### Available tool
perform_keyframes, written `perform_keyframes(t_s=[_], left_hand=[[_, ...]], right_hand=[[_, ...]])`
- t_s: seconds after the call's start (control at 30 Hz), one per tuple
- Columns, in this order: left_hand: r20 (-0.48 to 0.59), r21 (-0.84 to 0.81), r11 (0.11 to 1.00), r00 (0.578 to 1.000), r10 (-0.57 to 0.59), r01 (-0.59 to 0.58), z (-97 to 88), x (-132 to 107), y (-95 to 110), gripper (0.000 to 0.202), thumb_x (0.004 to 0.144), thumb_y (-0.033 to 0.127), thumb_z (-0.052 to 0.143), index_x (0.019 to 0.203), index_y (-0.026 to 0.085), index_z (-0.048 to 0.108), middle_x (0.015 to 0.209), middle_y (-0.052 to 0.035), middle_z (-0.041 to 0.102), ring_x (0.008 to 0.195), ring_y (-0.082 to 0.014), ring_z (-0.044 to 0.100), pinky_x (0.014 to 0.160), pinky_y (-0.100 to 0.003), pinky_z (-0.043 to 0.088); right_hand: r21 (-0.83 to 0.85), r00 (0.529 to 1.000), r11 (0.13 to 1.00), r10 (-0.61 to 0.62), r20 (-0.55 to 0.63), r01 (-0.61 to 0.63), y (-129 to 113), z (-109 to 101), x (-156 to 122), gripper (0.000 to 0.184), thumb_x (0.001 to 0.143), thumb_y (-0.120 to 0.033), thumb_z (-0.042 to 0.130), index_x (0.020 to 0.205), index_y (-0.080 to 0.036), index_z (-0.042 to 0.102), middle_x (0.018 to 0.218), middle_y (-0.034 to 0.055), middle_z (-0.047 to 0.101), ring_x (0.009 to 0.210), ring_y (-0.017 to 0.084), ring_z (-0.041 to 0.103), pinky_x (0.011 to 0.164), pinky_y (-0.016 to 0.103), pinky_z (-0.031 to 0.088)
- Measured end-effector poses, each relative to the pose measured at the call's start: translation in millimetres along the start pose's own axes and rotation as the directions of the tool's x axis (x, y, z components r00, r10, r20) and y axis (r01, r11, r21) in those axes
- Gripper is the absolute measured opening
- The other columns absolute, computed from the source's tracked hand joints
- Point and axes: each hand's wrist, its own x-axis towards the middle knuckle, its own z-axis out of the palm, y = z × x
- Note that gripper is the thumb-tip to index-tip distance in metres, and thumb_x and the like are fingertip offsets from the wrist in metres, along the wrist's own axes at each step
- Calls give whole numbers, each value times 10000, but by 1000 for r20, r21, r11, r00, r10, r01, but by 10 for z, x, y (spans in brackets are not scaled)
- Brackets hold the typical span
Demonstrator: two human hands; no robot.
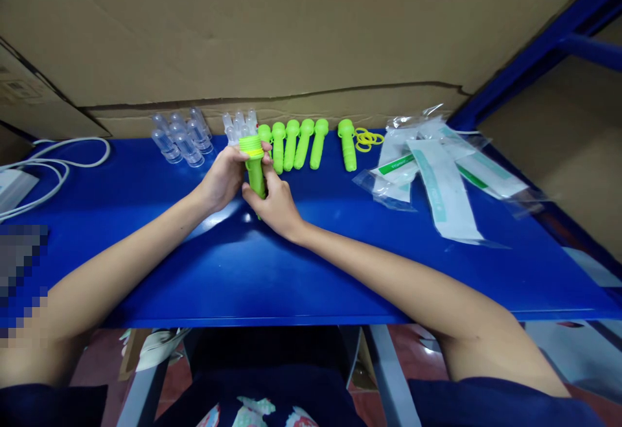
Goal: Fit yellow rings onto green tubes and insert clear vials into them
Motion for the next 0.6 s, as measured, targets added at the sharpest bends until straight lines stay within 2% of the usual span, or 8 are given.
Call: perform_keyframes(t_s=[0.1,0.3,0.53,0.6], left_hand=[[-5,-17,1000,1000,-19,19,14,-8,-14,328,806,444,587,974,183,693,950,-53,771,1083,-247,729,976,-355,574],[-63,12,999,997,47,-46,42,-26,-19,261,716,379,672,879,175,677,945,-63,749,1024,-248,698,983,-366,519],[-104,8,997,991,80,-80,51,-27,-56,218,755,384,649,855,191,662,947,-59,738,1063,-253,694,1035,-375,525],[-103,33,999,994,44,-41,46,-26,-57,206,767,379,621,870,202,651,940,-50,730,1079,-249,689,1035,-368,533]], right_hand=[[-7,1000,1000,-4,5,4,-13,-6,-4,467,924,-457,652,1294,-188,558,806,29,658,668,219,659,689,410,617],[-34,1000,999,10,-4,-10,-8,-16,-16,492,922,-489,670,1315,-208,577,779,32,652,658,243,667,674,427,612],[-73,1000,997,-6,-20,5,-27,-3,-22,515,894,-477,649,1328,-208,577,751,20,629,622,223,624,595,359,521],[-89,1000,996,-1,-12,0,-30,1,-24,551,890,-480,633,1360,-202,571,751,21,616,604,218,601,586,357,499]])
